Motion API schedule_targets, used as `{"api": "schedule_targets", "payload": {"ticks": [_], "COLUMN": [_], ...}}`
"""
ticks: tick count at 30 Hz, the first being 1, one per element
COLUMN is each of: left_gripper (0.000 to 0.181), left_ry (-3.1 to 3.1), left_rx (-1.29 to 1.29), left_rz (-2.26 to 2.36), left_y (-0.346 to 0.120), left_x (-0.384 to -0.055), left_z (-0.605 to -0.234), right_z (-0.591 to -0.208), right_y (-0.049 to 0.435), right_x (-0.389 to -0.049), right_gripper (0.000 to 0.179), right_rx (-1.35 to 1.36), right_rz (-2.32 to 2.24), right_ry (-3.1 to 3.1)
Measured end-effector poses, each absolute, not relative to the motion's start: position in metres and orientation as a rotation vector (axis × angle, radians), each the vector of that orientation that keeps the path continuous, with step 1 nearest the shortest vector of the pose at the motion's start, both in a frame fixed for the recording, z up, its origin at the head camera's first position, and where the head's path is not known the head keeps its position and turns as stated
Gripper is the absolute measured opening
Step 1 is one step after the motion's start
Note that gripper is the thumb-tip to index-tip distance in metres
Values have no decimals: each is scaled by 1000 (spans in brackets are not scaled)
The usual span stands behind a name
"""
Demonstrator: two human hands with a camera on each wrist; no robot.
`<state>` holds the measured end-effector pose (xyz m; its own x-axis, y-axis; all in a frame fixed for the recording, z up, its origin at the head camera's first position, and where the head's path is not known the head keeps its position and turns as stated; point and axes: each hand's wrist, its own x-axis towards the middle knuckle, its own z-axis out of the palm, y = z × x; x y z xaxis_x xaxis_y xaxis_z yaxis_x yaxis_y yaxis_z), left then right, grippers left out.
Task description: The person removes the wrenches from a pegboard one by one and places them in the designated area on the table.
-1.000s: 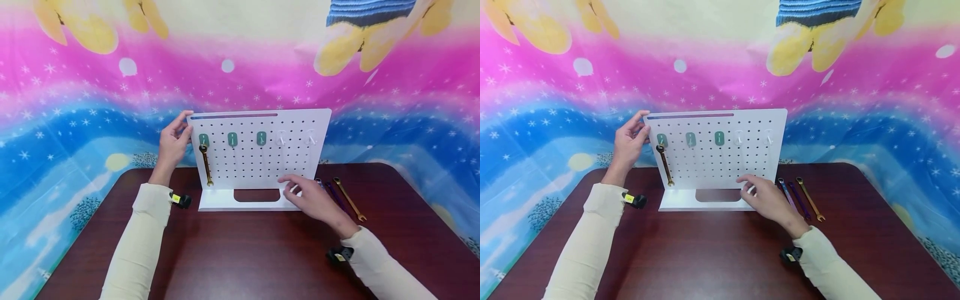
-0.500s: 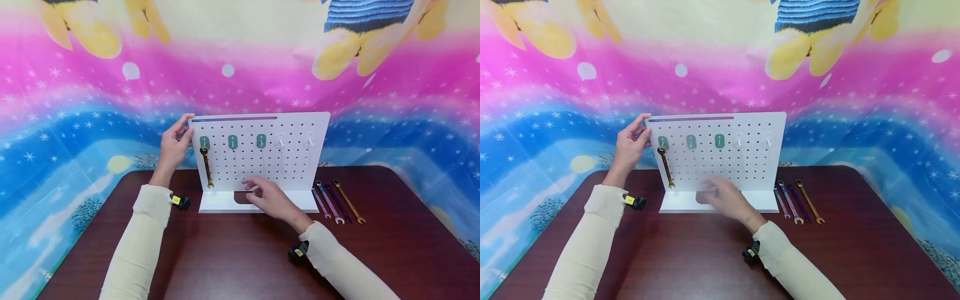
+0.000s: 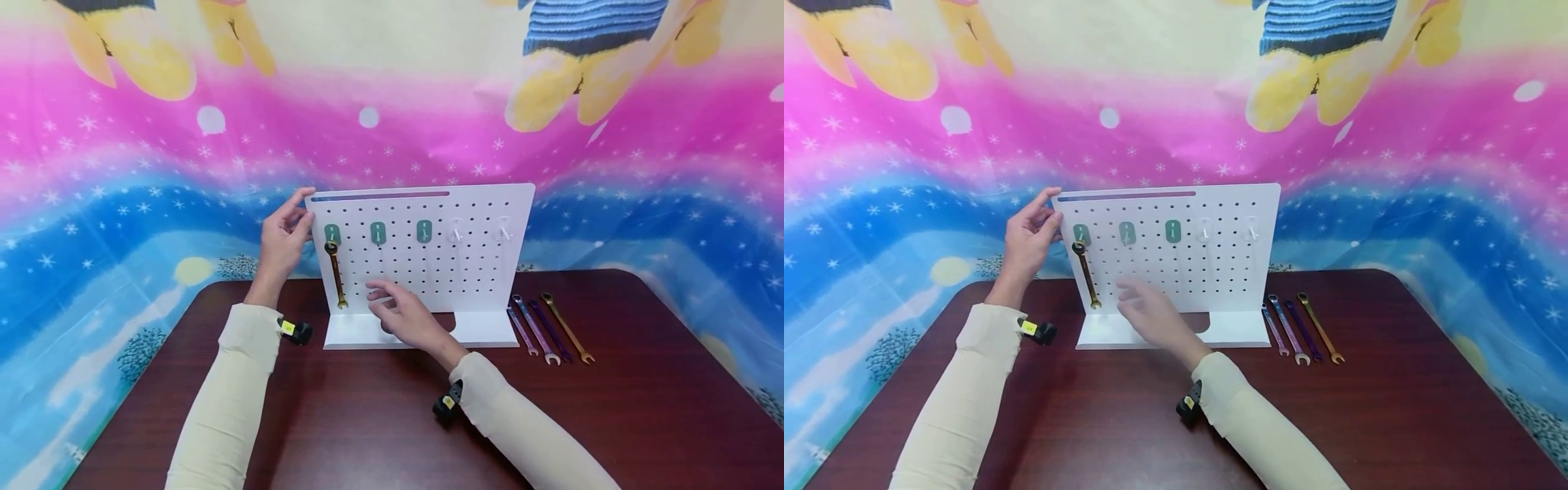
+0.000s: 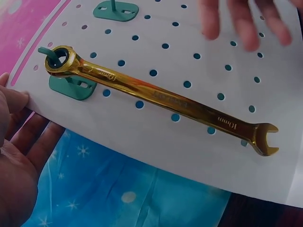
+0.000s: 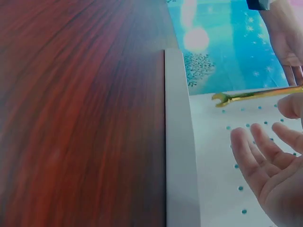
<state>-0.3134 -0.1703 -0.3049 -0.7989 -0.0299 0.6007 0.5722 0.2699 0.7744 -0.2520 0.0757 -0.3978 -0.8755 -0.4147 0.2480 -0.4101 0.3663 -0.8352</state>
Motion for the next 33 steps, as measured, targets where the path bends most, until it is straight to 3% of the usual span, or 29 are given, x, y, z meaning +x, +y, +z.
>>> {"api": "schedule_targets", "payload": {"ticks": [9, 22, 33], "left_gripper": [40, 43, 41], "left_ry": [-1986, -2020, -2005], "left_rx": [-490, -458, -493], "left_rz": [-1597, -1600, -1589], "left_y": [-167, -167, -168], "left_x": [-313, -312, -310], "left_z": [-303, -304, -303], "right_z": [-396, -384, -387], "right_y": [54, 37, 26], "right_x": [-262, -262, -266], "right_gripper": [49, 56, 45], "right_rx": [-770, -838, -794], "right_rz": [-1752, -1645, -1771], "right_ry": [2498, 2420, 2365]}}
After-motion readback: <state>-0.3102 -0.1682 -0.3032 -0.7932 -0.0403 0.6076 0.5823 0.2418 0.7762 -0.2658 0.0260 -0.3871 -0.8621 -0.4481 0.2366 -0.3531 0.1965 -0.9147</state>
